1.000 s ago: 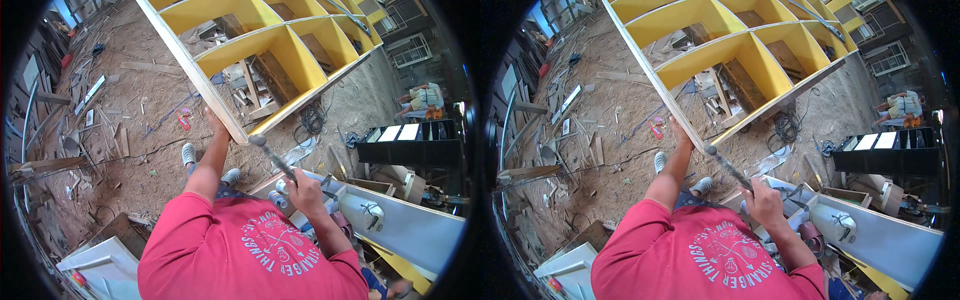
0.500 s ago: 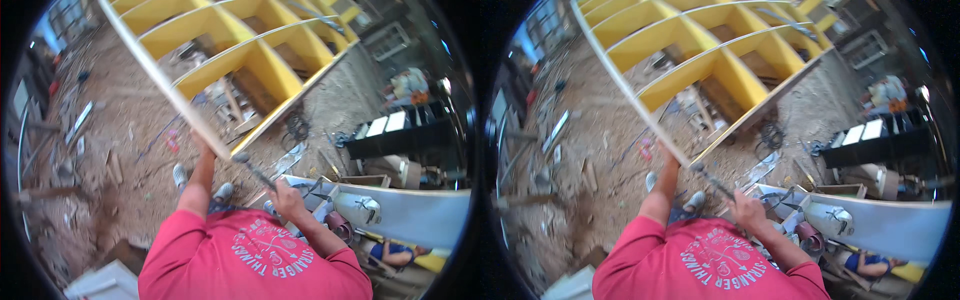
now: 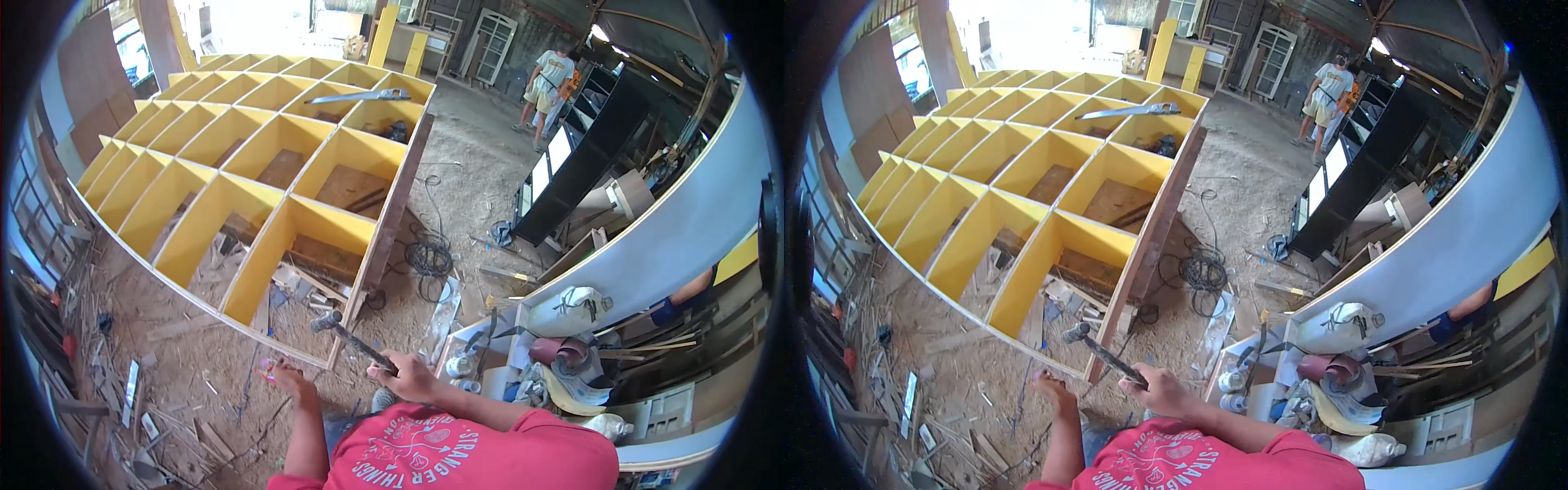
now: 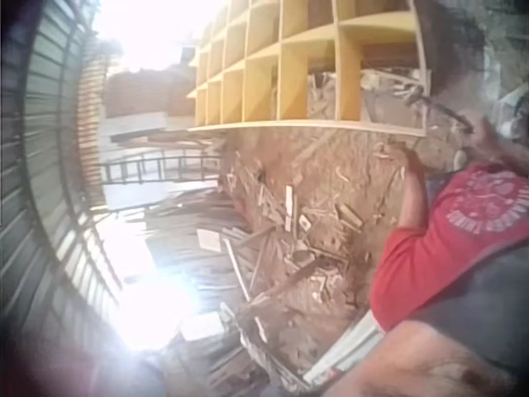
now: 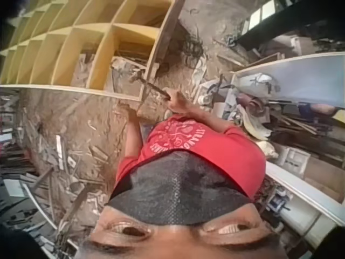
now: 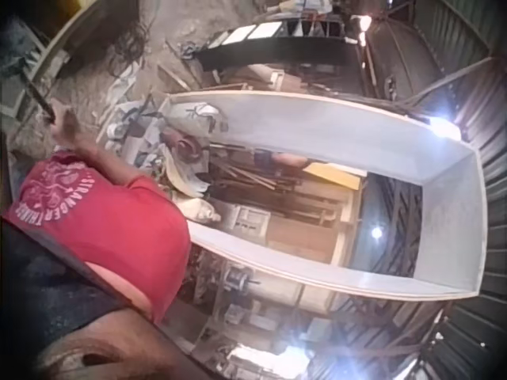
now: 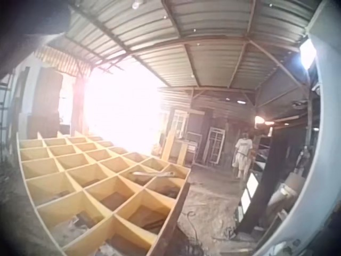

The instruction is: The person constructs a wooden shelving unit by aligning wood pieces, driving nails into the frame and dividers with a hammer, and adjusting nails using pliers.

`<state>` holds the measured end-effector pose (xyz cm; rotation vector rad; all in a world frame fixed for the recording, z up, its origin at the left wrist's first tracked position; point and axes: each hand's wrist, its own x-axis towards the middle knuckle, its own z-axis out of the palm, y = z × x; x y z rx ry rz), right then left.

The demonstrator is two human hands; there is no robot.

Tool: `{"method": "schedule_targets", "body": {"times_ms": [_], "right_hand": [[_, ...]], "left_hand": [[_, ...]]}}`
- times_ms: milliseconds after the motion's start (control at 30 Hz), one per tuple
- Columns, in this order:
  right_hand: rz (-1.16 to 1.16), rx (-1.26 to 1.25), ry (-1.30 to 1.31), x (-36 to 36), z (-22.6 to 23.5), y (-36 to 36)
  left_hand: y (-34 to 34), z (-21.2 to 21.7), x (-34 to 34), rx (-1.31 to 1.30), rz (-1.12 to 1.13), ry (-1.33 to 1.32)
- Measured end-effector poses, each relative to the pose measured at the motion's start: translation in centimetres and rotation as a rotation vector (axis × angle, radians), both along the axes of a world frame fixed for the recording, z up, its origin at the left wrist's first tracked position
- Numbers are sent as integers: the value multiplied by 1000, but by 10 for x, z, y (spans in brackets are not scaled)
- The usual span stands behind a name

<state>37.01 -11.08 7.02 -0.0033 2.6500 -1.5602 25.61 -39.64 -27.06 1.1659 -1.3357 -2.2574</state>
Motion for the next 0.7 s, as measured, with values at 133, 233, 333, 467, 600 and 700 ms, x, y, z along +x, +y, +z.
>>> {"method": "schedule_targets", "body": {"times_ms": [133, 233, 333, 467, 600, 700], "right_hand": [[-21, -14, 45, -13, 3, -4], [18, -140, 166, -21, 4, -25], [68, -201, 210, -29, 1, -42], [47, -228, 279, -36, 6, -51], [9, -247, 356, -39, 12, -49], [-25, -232, 404, -37, 7, -50]], "left_hand": [[32, 155, 30, 260, -51, 266], [54, 275, 52, 197, -166, 342], [73, 320, 67, 183, -413, 499], [91, 342, 68, 192, -696, 560], [91, 350, 65, 274, -738, 542], [86, 347, 66, 304, -785, 551]]}}
